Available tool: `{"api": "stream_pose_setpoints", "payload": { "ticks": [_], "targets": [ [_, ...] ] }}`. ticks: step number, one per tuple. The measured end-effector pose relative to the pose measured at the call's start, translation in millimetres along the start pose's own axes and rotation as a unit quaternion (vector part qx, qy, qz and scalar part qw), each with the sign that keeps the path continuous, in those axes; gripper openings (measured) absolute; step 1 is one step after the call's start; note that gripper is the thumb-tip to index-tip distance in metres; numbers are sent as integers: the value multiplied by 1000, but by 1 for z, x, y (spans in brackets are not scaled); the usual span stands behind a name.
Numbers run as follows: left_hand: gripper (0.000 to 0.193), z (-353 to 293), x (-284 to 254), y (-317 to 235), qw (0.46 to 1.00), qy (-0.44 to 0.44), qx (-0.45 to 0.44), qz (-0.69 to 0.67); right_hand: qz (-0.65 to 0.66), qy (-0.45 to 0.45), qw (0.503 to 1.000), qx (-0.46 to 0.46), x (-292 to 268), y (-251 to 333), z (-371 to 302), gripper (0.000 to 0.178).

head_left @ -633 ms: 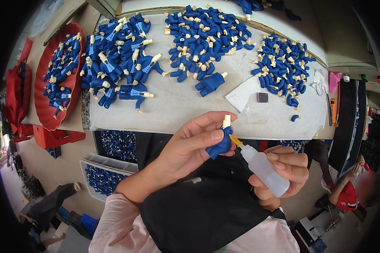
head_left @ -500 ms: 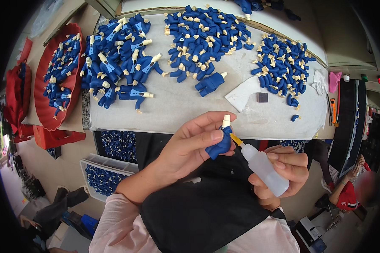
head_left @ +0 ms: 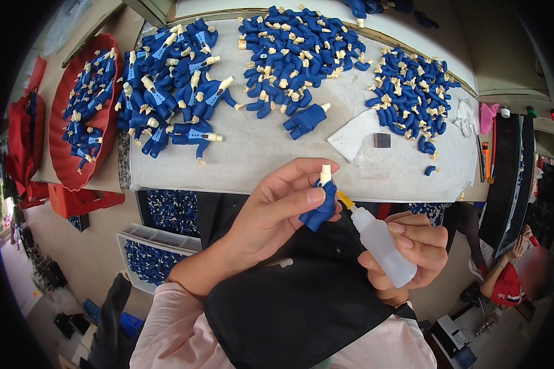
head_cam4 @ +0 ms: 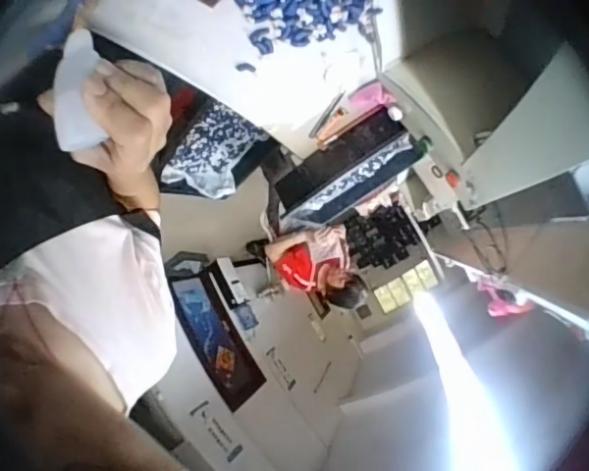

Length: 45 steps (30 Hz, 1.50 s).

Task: The person assembles small plastic toy figures by painting details with a paint brush, attaching parts, and applying glue from a glue bottle.

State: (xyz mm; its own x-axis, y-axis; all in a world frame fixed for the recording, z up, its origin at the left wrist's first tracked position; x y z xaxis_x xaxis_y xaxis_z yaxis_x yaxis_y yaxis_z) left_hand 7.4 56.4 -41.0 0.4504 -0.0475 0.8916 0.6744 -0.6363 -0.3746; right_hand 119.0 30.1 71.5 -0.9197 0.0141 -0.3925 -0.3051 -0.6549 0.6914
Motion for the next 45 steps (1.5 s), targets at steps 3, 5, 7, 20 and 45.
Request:
{"api": "stream_pose_setpoints", "payload": {
  "ticks": [3,5,7,20,45],
  "targets": [
    [34,-1,-1,-4,999,-22,10,28,9,-5,1000,-5,0,0,0,46],
    [34,-2,0,-6,998,-28,19,44,2,0,1000,-14,1,3,1,45],
    [34,-3,-1,-8,997,-33,29,60,6,-1,1000,-17,1,2,0,45],
    [32,-2,-4,-11,993,-34,60,91,21,24,999,-16,1,1,-1,48],
    [32,-2,-4,-9,995,-38,40,86,8,13,1000,25,2,-3,0,44]
  ]
}}
Point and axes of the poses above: each hand's wrist, its own z-axis towards the middle knuckle, its own x-axis out of the palm, y = z × x, the point moved 9 cm from there along z, towards the middle knuckle, and after that the axes turned 4 degrees about y, right-handed, at the moved point
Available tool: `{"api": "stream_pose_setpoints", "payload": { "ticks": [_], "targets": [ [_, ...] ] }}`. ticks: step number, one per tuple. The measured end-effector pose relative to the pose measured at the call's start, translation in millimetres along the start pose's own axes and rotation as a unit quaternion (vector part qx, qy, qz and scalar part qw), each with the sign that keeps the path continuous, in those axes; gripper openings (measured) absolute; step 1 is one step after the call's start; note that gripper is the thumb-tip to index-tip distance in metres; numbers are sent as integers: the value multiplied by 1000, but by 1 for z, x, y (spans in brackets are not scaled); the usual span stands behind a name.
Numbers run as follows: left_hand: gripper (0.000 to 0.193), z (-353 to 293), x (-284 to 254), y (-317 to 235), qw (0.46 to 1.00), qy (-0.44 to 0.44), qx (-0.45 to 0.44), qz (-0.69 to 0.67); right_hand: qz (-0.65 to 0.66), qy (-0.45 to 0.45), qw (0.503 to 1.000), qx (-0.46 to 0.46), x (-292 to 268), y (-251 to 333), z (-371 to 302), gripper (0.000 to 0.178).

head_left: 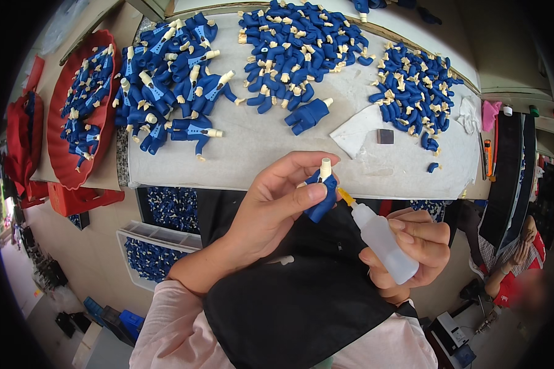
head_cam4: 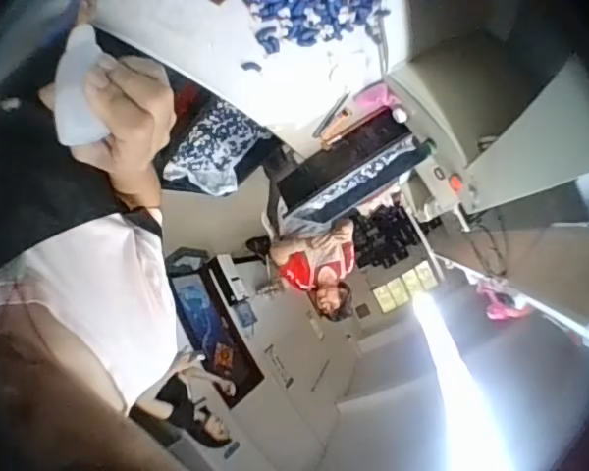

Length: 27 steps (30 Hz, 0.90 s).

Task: The person assembles small plastic toy figures by painting details with a paint brush, attaching parts, and applying glue from a glue bottle.

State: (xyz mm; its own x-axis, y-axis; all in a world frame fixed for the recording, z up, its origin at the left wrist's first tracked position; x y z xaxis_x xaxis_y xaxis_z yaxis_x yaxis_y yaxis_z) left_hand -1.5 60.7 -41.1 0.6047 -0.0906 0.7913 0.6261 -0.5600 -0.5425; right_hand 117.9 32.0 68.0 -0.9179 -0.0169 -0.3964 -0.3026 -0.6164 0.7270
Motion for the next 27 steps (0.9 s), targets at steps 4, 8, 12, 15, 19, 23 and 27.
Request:
{"api": "stream_pose_setpoints", "payload": {
  "ticks": [4,8,12,15,19,23,27],
  "targets": [
    [33,1,2,2,1000,17,-9,-15,10,-17,1000,-4,-3,0,0,44],
    [33,1,2,3,1000,19,-16,-19,4,-14,1000,-1,-1,0,1,46],
    [33,1,1,4,1000,19,-15,-17,12,-16,1000,4,-2,0,1,46],
    [33,1,0,4,1000,12,-6,-25,9,-9,1000,5,-1,-1,1,45],
    [33,1,1,4,1000,18,-13,-20,-4,-11,1000,3,-2,0,0,45],
    [32,1,1,1,1000,15,-4,-16,3,-8,1000,1,-3,0,-2,45],
    [32,1,0,3,1000,23,-1,-16,-4,-8,1000,-5,0,1,1,46]
  ]
}}
Point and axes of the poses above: each hand's wrist, its own z-axis towards the middle knuckle, its own x-axis out of the palm, y = z × x, the point moved 9 cm from there along z, towards the middle knuckle, and after that the axes turned 4 degrees about y, right-handed, at the moved point
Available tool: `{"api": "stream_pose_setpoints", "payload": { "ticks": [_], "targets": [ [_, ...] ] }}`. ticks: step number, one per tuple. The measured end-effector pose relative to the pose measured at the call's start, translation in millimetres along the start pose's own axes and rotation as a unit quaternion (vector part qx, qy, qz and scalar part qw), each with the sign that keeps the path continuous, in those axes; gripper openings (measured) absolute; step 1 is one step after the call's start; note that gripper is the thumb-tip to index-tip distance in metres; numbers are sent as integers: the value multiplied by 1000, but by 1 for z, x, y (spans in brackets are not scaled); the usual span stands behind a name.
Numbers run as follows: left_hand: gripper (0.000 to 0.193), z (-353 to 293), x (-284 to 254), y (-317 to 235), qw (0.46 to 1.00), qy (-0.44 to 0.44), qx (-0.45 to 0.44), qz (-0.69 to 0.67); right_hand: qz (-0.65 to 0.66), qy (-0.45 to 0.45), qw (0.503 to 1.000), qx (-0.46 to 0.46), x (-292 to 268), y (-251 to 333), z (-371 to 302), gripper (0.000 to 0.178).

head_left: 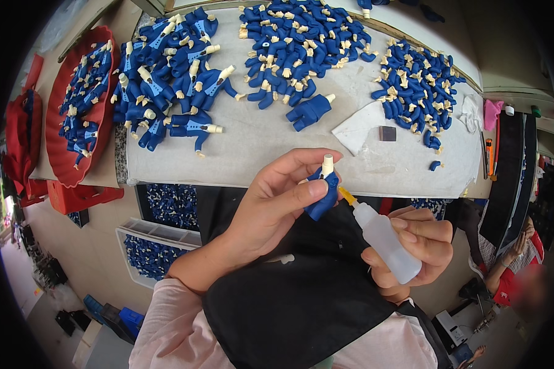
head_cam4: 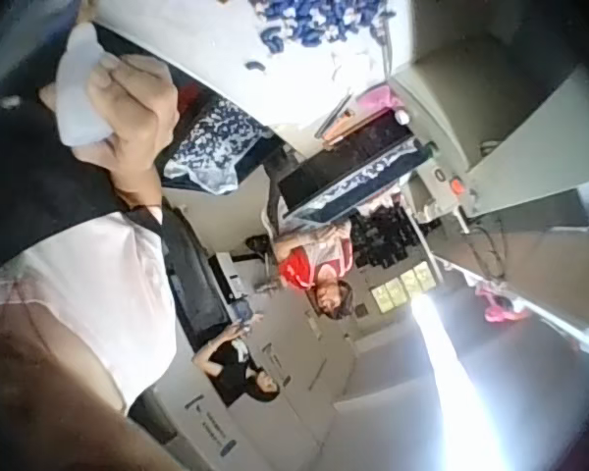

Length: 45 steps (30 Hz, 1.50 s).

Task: The person assembles small plastic toy figures by painting details with a paint brush, attaching parts, and applying glue from a glue bottle.

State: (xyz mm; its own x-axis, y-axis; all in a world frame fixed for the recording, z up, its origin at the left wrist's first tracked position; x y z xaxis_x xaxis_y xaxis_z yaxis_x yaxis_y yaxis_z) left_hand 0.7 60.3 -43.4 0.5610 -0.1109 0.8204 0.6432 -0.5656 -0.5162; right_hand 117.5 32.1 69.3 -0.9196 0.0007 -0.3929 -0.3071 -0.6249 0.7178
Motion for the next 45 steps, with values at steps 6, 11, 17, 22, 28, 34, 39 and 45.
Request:
{"api": "stream_pose_setpoints", "payload": {
  "ticks": [6,11,17,22,28,34,39,45],
  "targets": [
    [34,-1,-1,-2,999,-27,6,27,36,12,999,-4,1,1,2,48],
    [35,0,-1,-2,999,-31,4,29,28,8,1000,-6,1,1,1,48],
    [35,-1,-2,-2,999,-30,5,24,28,5,1000,1,1,-1,0,46],
    [34,-1,0,-2,999,-30,0,25,13,-2,1000,2,-1,1,0,45],
    [33,-1,-2,-6,997,-41,15,60,6,1,1000,16,0,-2,0,43],
    [32,0,1,-1,1000,-1,-2,-13,26,-89,996,16,-26,-4,-6,46],
    [33,-1,-6,-2,998,-29,18,-56,25,-223,962,152,-90,-55,-33,40],
    [32,8,9,11,996,37,-27,-78,12,-186,940,286,-135,-105,-64,22]
  ]
}}
Point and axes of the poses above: each hand's wrist, its own z-axis towards the middle knuckle, its own x-axis out of the palm, y = z × x, the point moved 9 cm from there along z, towards the middle knuckle, and after that the axes turned 4 degrees about y, right-handed, at the moved point
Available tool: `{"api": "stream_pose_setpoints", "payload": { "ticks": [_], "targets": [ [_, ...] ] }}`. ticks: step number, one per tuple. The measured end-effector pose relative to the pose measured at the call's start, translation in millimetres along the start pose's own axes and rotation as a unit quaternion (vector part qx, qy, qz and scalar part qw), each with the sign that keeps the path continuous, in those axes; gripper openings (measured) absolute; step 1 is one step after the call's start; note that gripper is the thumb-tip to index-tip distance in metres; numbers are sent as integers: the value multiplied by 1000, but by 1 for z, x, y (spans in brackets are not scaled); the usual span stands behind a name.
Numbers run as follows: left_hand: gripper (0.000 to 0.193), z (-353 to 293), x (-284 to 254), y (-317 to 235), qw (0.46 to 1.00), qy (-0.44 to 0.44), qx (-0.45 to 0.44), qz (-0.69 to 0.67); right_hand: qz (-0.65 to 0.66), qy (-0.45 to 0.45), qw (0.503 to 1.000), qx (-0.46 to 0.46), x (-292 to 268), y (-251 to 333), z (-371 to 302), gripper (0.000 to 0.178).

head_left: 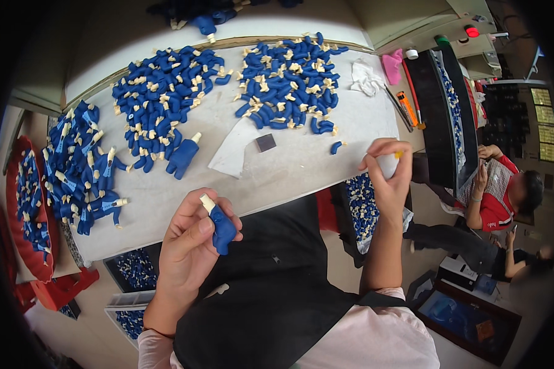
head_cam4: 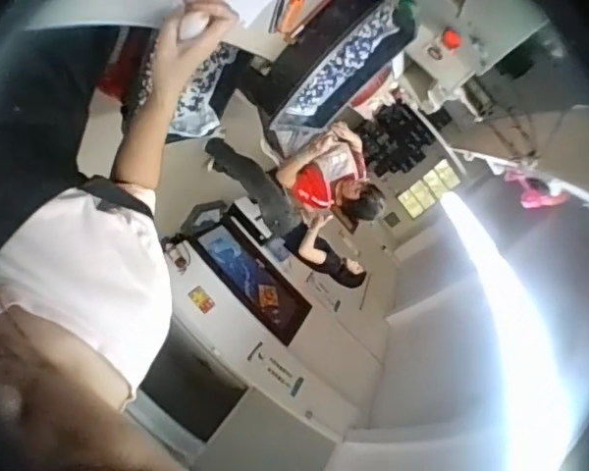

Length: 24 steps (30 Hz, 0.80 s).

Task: The person assembles small plastic toy figures by painting details with a paint brush, attaching parts, and applying glue from a glue bottle.

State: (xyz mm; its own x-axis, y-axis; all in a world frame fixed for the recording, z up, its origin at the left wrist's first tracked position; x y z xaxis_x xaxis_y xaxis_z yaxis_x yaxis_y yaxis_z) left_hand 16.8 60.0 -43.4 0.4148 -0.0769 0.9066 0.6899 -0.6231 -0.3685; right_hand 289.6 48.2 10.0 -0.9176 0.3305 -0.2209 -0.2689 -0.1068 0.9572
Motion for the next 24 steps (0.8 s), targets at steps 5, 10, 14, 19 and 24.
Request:
{"api": "stream_pose_setpoints", "payload": {
  "ticks": [5,10,14,19,24],
  "targets": [
    [31,7,5,7,1000,11,-24,9,-289,125,942,-115,32,23,20,22],
    [28,10,7,12,1000,7,-29,7,-339,186,920,-65,44,10,23,19],
    [26,12,11,14,999,-5,-30,37,-289,158,943,-44,47,16,14,20],
    [26,15,11,21,998,8,-38,42,-93,93,991,15,66,30,-19,22],
    [26,11,9,18,997,-4,-27,71,38,123,990,53,107,47,-34,20]
  ]
}}
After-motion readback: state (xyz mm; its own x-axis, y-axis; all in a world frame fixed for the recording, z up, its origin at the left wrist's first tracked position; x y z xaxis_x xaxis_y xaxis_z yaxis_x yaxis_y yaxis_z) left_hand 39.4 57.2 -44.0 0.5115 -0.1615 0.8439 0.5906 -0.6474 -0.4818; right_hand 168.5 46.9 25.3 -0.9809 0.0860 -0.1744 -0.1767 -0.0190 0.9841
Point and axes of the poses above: each hand's wrist, its own z-axis towards the middle knuckle, its own x-axis out of the palm, y = z × x, the point moved 9 cm from there along z, towards the middle knuckle, and after that the axes turned 4 degrees about y, right-handed, at the moved point
